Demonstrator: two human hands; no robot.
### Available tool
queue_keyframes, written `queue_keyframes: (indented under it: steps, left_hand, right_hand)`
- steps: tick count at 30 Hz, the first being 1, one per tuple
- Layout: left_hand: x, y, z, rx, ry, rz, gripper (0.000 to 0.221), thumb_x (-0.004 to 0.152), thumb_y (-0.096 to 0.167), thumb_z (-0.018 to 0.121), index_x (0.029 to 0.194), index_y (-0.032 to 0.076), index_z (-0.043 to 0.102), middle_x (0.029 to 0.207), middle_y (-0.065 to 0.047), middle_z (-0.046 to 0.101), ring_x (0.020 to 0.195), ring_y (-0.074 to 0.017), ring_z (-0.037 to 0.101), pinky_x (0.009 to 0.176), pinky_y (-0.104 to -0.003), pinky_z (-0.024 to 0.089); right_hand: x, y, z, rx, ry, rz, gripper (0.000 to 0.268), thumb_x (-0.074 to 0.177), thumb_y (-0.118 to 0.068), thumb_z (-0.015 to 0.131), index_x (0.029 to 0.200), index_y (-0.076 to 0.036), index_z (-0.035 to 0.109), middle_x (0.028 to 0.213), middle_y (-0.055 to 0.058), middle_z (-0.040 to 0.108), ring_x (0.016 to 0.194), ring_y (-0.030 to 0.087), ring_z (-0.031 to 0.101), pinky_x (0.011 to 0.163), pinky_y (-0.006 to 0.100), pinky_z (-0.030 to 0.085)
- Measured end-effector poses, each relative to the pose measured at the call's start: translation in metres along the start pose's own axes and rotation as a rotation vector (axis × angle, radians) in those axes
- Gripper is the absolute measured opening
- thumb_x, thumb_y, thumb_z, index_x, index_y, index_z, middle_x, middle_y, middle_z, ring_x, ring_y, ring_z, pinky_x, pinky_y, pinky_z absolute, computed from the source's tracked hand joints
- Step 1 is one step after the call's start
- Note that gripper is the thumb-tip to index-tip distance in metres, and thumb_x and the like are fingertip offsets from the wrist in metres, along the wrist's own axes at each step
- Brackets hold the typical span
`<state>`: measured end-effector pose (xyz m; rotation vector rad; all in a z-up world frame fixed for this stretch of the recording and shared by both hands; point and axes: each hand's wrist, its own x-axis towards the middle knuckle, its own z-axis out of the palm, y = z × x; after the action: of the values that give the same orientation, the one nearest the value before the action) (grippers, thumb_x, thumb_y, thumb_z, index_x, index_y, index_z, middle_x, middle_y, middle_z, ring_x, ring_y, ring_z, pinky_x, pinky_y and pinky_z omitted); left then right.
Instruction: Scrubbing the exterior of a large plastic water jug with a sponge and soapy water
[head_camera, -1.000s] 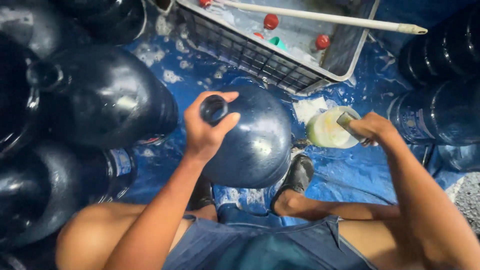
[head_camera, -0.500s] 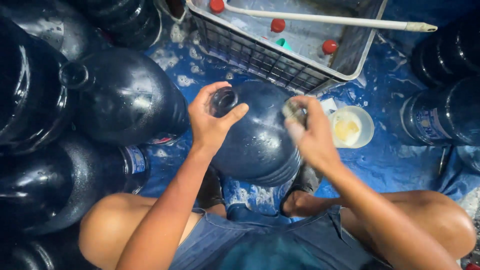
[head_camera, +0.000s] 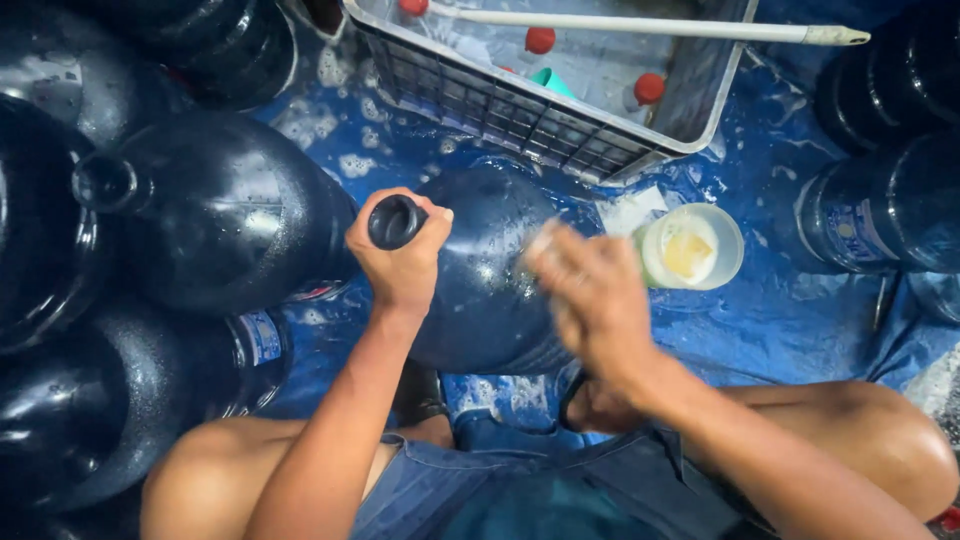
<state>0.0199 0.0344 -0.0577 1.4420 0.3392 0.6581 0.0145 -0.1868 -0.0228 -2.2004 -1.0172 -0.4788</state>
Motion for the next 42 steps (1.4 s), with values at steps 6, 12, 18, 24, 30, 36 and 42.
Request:
queue_keyframes:
  steps: [6, 12, 18, 24, 30, 36, 42]
  left_hand:
    - [0.007, 0.000, -0.014, -0.030, 0.030, -0.043, 0.022, 0.064, -0.013, 0.076, 0.076, 0.003, 0.066, 0.067, -0.012, 0.069, 0.068, -0.0119, 0.068, 0.067, -0.028, 0.057]
    - [0.003, 0.001, -0.009, -0.021, 0.050, -0.055, 0.021, 0.063, -0.012, 0.073, 0.076, 0.003, 0.066, 0.066, -0.012, 0.070, 0.068, -0.0138, 0.071, 0.066, -0.028, 0.057]
    - [0.007, -0.010, -0.023, -0.101, 0.031, -0.050, 0.020, 0.064, -0.011, 0.073, 0.077, 0.002, 0.065, 0.068, -0.014, 0.070, 0.070, -0.0166, 0.072, 0.068, -0.029, 0.057]
    - [0.005, -0.013, -0.023, -0.095, -0.048, -0.015, 0.022, 0.062, -0.014, 0.073, 0.076, 0.000, 0.063, 0.066, -0.015, 0.070, 0.070, -0.0206, 0.074, 0.069, -0.031, 0.059]
    - [0.009, -0.019, -0.038, -0.120, -0.100, -0.036, 0.022, 0.061, -0.014, 0.072, 0.076, 0.000, 0.062, 0.065, -0.017, 0.069, 0.071, -0.0244, 0.074, 0.072, -0.035, 0.059]
    - [0.009, -0.022, -0.043, -0.094, -0.155, -0.002, 0.020, 0.064, -0.014, 0.072, 0.077, -0.002, 0.064, 0.066, -0.017, 0.069, 0.072, -0.0257, 0.075, 0.073, -0.036, 0.061]
    - [0.009, -0.023, -0.050, -0.178, -0.187, -0.052, 0.023, 0.061, -0.013, 0.073, 0.078, -0.002, 0.062, 0.065, -0.016, 0.067, 0.072, -0.0246, 0.074, 0.076, -0.034, 0.060]
  right_hand:
    - [-0.029, -0.019, 0.000, 0.124, -0.108, -0.074, 0.045, 0.098, -0.020, 0.042, 0.132, -0.017, 0.071, 0.137, 0.013, 0.067, 0.106, 0.039, 0.061, 0.090, 0.049, 0.045]
    - [0.001, -0.015, 0.009, 0.044, 0.058, 0.044, 0.047, 0.099, -0.003, 0.044, 0.143, -0.007, 0.061, 0.147, 0.024, 0.058, 0.108, 0.043, 0.057, 0.095, 0.049, 0.044]
    - [-0.044, 0.005, 0.015, 0.046, 0.058, 0.031, 0.046, 0.099, -0.002, 0.045, 0.139, -0.007, 0.066, 0.147, 0.022, 0.060, 0.115, 0.043, 0.059, 0.097, 0.047, 0.044]
    - [-0.026, -0.027, 0.021, 0.152, -0.031, -0.097, 0.049, 0.094, -0.005, 0.044, 0.137, -0.011, 0.066, 0.146, 0.018, 0.061, 0.111, 0.041, 0.059, 0.096, 0.054, 0.047]
    - [-0.030, 0.018, 0.027, 0.074, 0.112, -0.102, 0.053, 0.095, 0.003, 0.041, 0.146, -0.001, 0.056, 0.147, 0.027, 0.057, 0.114, 0.044, 0.063, 0.091, 0.052, 0.045]
    - [-0.037, -0.022, 0.007, 0.071, -0.165, -0.235, 0.063, 0.109, -0.042, 0.014, 0.142, -0.021, 0.063, 0.148, 0.004, 0.061, 0.122, 0.031, 0.054, 0.097, 0.046, 0.040]
    - [-0.022, 0.020, 0.026, 0.062, 0.025, -0.071, 0.059, 0.089, 0.003, 0.040, 0.144, -0.003, 0.058, 0.148, 0.023, 0.057, 0.108, 0.045, 0.058, 0.090, 0.054, 0.043]
